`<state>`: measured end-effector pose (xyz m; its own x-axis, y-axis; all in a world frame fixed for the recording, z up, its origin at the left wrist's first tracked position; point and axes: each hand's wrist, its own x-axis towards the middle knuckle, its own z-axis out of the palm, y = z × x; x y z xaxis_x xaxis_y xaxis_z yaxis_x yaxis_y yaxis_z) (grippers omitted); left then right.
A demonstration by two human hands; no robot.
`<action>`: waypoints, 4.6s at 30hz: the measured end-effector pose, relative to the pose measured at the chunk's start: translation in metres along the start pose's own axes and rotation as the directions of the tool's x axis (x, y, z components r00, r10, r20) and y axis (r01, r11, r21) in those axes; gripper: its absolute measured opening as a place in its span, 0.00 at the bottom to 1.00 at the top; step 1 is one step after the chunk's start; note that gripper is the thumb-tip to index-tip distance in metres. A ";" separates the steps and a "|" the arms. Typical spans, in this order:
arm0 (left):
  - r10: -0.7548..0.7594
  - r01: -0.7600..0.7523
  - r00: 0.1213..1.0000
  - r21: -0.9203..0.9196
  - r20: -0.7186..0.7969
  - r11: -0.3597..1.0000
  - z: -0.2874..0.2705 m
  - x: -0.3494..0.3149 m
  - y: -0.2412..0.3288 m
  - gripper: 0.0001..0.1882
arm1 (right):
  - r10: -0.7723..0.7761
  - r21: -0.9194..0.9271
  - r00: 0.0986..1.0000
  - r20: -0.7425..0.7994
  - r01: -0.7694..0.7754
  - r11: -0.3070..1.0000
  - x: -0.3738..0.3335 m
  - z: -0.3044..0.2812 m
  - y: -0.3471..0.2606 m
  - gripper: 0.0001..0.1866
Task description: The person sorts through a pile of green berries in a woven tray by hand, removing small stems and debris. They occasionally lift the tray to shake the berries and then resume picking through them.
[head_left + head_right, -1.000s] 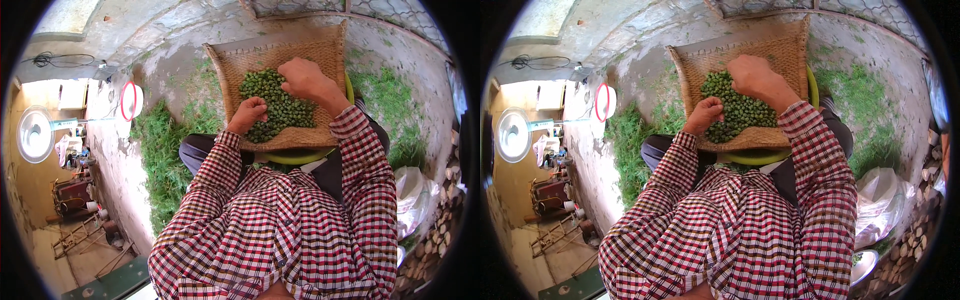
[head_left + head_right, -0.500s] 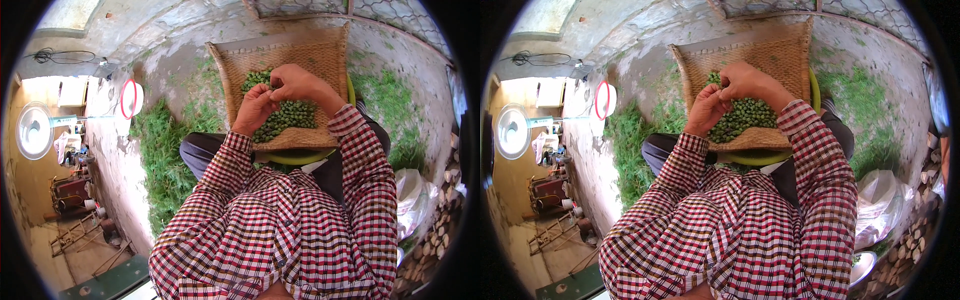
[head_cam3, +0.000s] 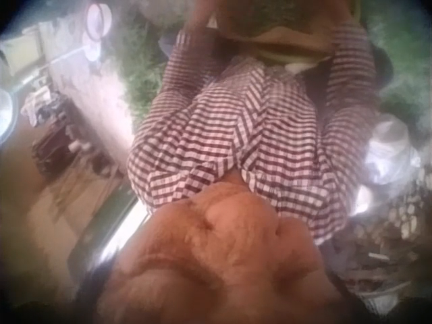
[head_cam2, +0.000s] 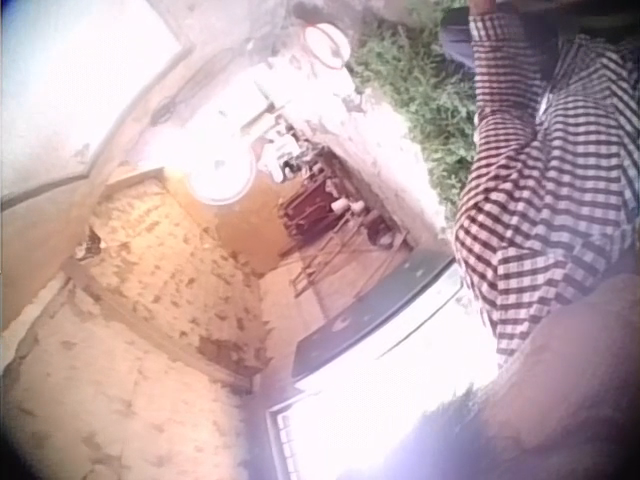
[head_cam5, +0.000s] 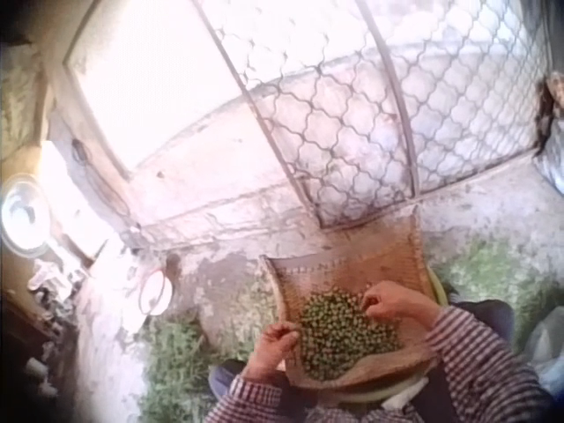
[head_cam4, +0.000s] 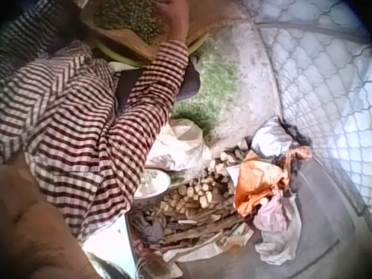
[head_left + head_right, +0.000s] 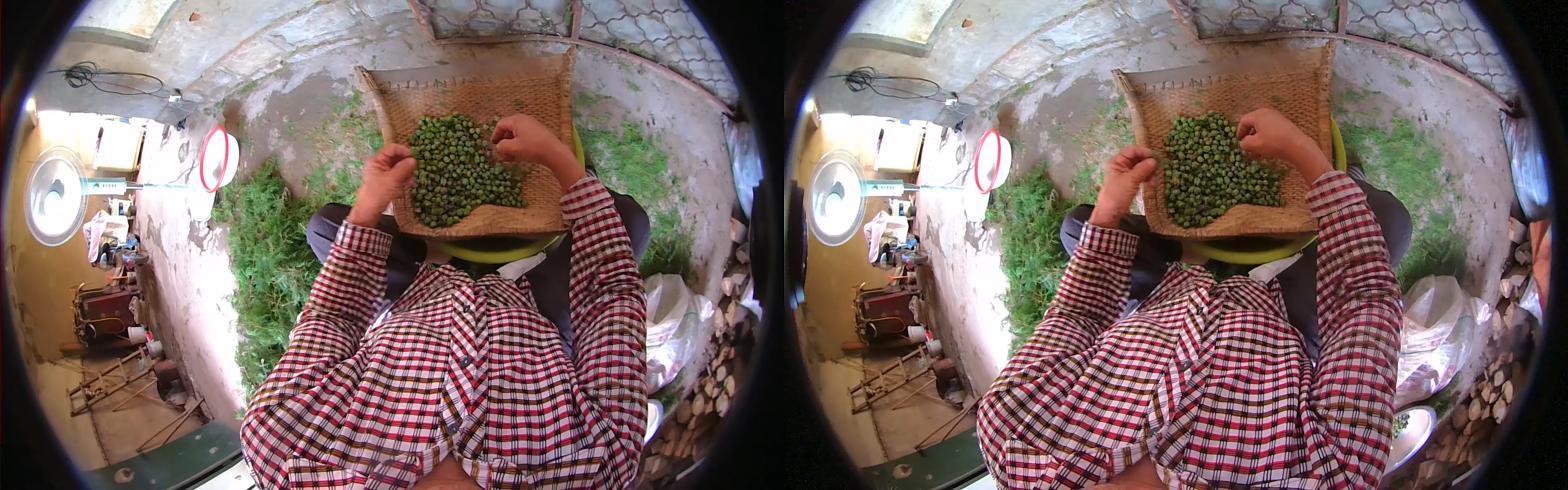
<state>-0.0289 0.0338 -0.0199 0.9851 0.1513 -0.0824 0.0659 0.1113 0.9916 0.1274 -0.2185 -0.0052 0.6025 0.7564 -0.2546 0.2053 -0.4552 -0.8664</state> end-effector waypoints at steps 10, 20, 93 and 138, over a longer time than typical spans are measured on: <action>0.323 0.100 0.935 0.982 -0.147 0.158 -0.087 -0.026 0.035 0.31 | 0.082 -0.435 0.977 -0.196 -0.161 0.886 -0.023 0.038 0.082 0.17; 0.440 -0.231 0.894 0.926 0.082 0.297 -0.041 0.014 0.051 0.23 | 0.208 -0.377 0.964 -0.165 -0.257 0.890 -0.037 0.075 0.095 0.15; 0.053 -0.099 0.995 0.947 0.087 0.305 -0.053 0.048 -0.037 0.20 | 0.198 -0.076 0.980 -0.022 -0.199 0.977 -0.109 0.175 0.088 0.14; 0.095 -0.033 0.995 0.852 -0.020 0.522 -0.016 0.076 -0.028 0.26 | 0.159 -0.069 0.985 -0.070 -0.163 0.984 -0.104 0.188 0.130 0.13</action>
<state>0.0412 0.0579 -0.0555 0.9835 0.1804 0.0098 0.1377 -0.7838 0.6056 -0.0535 -0.2681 -0.1722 0.6796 0.6402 -0.3583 0.1571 -0.6041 -0.7813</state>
